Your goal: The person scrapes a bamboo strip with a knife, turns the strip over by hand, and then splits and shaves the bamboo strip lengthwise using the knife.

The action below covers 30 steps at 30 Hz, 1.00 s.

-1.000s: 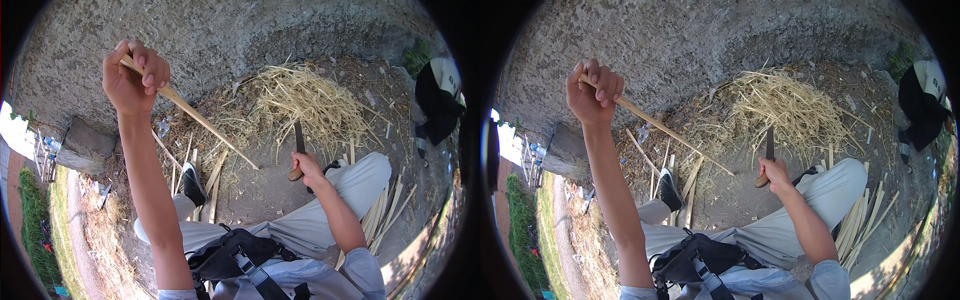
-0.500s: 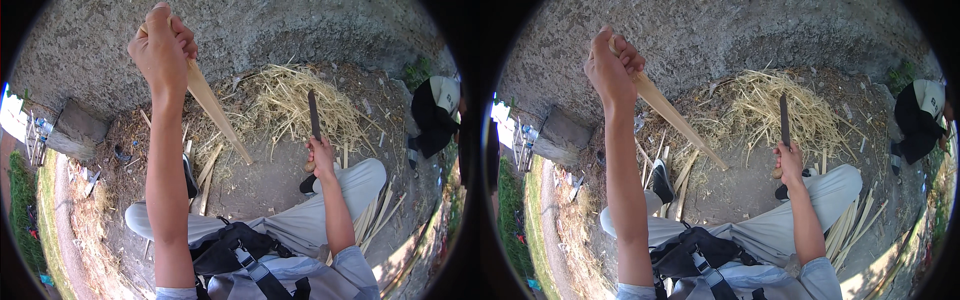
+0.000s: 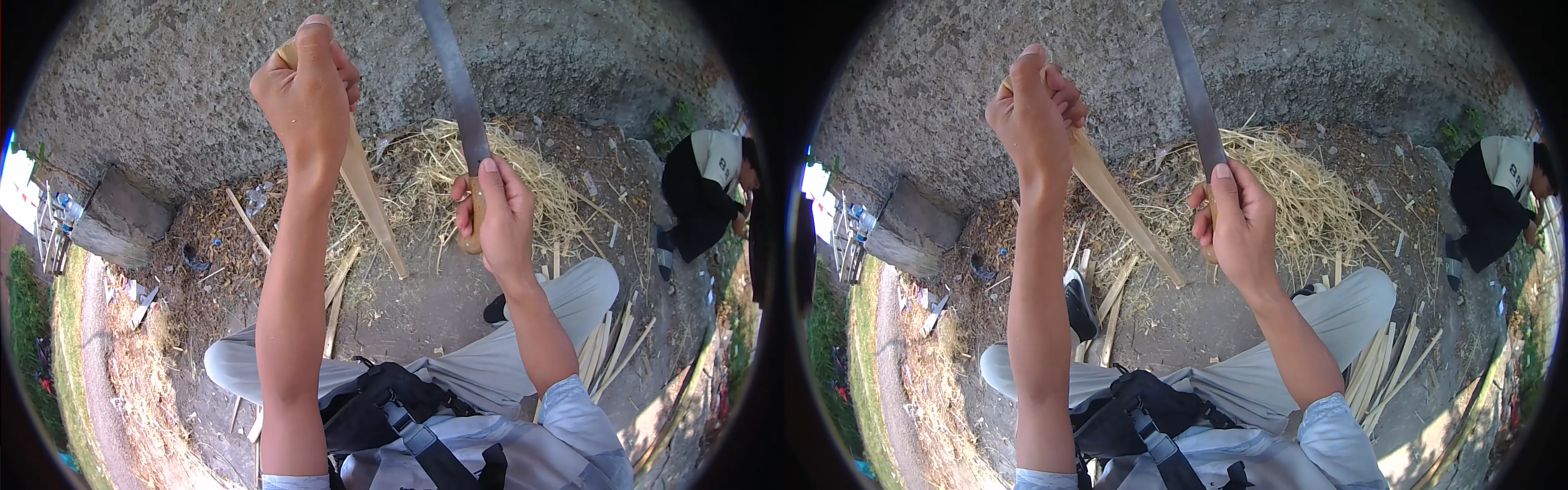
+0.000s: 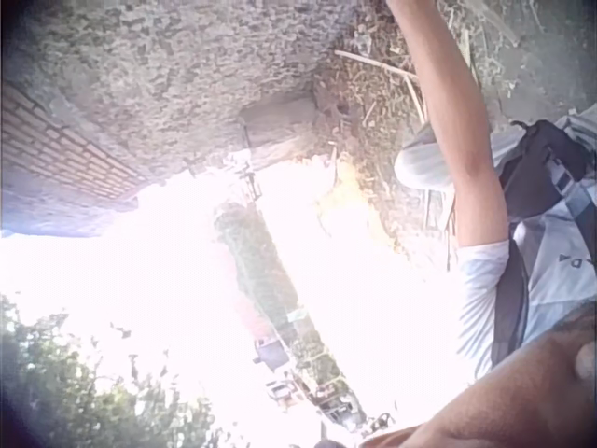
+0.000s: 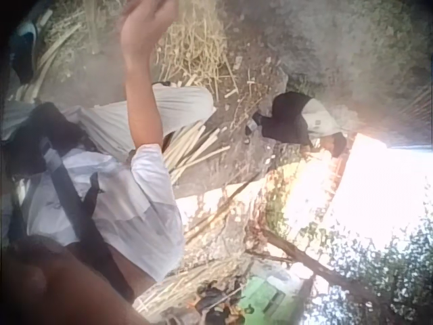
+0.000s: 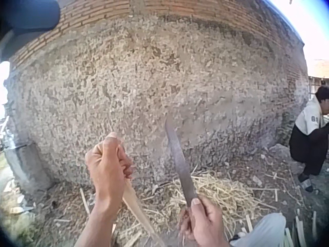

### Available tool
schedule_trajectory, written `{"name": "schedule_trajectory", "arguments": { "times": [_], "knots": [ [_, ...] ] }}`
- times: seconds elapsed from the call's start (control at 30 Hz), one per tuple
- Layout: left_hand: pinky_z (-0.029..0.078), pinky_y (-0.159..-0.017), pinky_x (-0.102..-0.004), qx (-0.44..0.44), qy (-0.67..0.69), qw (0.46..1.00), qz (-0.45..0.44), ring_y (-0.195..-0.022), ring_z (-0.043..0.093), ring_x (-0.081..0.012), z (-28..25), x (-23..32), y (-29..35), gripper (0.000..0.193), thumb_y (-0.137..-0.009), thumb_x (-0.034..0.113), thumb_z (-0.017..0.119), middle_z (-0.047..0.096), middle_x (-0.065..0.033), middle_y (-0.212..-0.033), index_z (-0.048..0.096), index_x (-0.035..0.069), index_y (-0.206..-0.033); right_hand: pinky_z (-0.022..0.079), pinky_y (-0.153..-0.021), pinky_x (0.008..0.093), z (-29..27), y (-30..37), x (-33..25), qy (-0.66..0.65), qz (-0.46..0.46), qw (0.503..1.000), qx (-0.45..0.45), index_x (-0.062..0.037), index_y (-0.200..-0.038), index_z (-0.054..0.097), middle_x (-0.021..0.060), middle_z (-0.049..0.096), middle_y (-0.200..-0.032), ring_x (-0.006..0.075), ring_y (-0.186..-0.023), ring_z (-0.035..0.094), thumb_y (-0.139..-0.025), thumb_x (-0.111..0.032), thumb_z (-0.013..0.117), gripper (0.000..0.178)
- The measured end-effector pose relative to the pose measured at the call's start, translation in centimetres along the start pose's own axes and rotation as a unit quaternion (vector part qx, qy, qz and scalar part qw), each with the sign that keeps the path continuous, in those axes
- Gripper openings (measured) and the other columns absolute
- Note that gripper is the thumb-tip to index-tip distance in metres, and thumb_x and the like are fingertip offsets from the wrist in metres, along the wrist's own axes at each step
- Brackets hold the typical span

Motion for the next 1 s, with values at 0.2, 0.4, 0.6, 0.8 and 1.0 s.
{"name": "schedule_trajectory", "arguments": {
  "times": [0.2, 0.4, 0.6, 0.8, 1.0],
  "knots": [
    [0.031, -0.039, -0.0252, 0.004, -0.010, 1.000, 0.012, -0.041, 0.040, -0.0086, -0.1, -0.4, -0.2, 0.040, -0.089, 0.030, 0.058, 0.041, -0.0013, -0.048, 0.048, 0.006, -0.058, 0.036, -0.039, 0.0205, 0.6, 3.2, 5.4, -0.040, -0.022, 0.996, 0.081, 0.0006, -0.105, 0.057, 0.0015, 0.053, -0.065, 0.0038, -0.045, 0.045, -0.102, -0.024, 0.040, 0.030],
    [0.038, -0.039, -0.0238, 0.054, -0.071, 0.995, 0.040, -0.040, 0.047, -0.0097, 1.8, -0.3, 0.4, 0.044, -0.090, 0.032, 0.057, 0.048, -0.0039, -0.047, 0.053, 0.004, -0.055, 0.034, -0.038, 0.0208, 0.5, 3.7, 7.0, 0.091, 0.153, 0.983, -0.039, -0.0029, -0.086, 0.056, -0.0007, 0.050, -0.058, 0.0041, -0.045, 0.045, -0.102, -0.026, 0.043, 0.031],
    [0.029, -0.038, -0.0262, 0.057, -0.098, 0.993, 0.044, -0.041, 0.037, -0.0051, 1.2, -0.2, 0.5, 0.043, -0.091, 0.021, 0.058, 0.043, 0.0037, -0.046, 0.047, 0.010, -0.052, 0.036, -0.041, 0.0208, 1.6, 2.2, -0.3, -0.032, -0.057, 0.997, 0.034, -0.0003, -0.102, 0.055, 0.0036, 0.052, -0.067, 0.0047, -0.044, 0.043, -0.104, -0.029, 0.033, 0.036],
    [0.024, -0.039, -0.0274, 0.071, -0.079, 0.994, 0.029, -0.041, 0.031, -0.0045, 2.5, 0.6, 0.9, 0.049, -0.092, 0.020, 0.054, 0.038, 0.0047, -0.043, 0.037, 0.011, -0.047, 0.036, -0.044, 0.0243, 1.4, 4.6, 7.8, 0.005, -0.039, 0.995, 0.092, 0.0019, -0.108, 0.057, 0.0030, 0.051, -0.063, 0.0083, -0.046, 0.045, -0.103, -0.028, 0.031, 0.040],
    [0.021, -0.040, -0.0283, 0.086, -0.079, 0.992, 0.042, -0.042, 0.027, -0.0037, 2.1, 0.7, 1.0, 0.050, -0.092, 0.019, 0.054, 0.035, 0.0059, -0.044, 0.035, 0.011, -0.046, 0.040, -0.048, 0.0324, 0.2, 7.0, 16.9, 0.168, 0.201, 0.962, -0.079, -0.0001, -0.096, 0.063, 0.0041, 0.052, -0.057, 0.0125, -0.048, 0.051, -0.100, -0.025, 0.039, 0.035]
  ]
}}
Point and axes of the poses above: each hand's wrist, its own y-axis away from the middle knuckle, its own z-axis out of the palm, x = y × z, the point moved 2 cm from there along -y, towards the middle knuckle
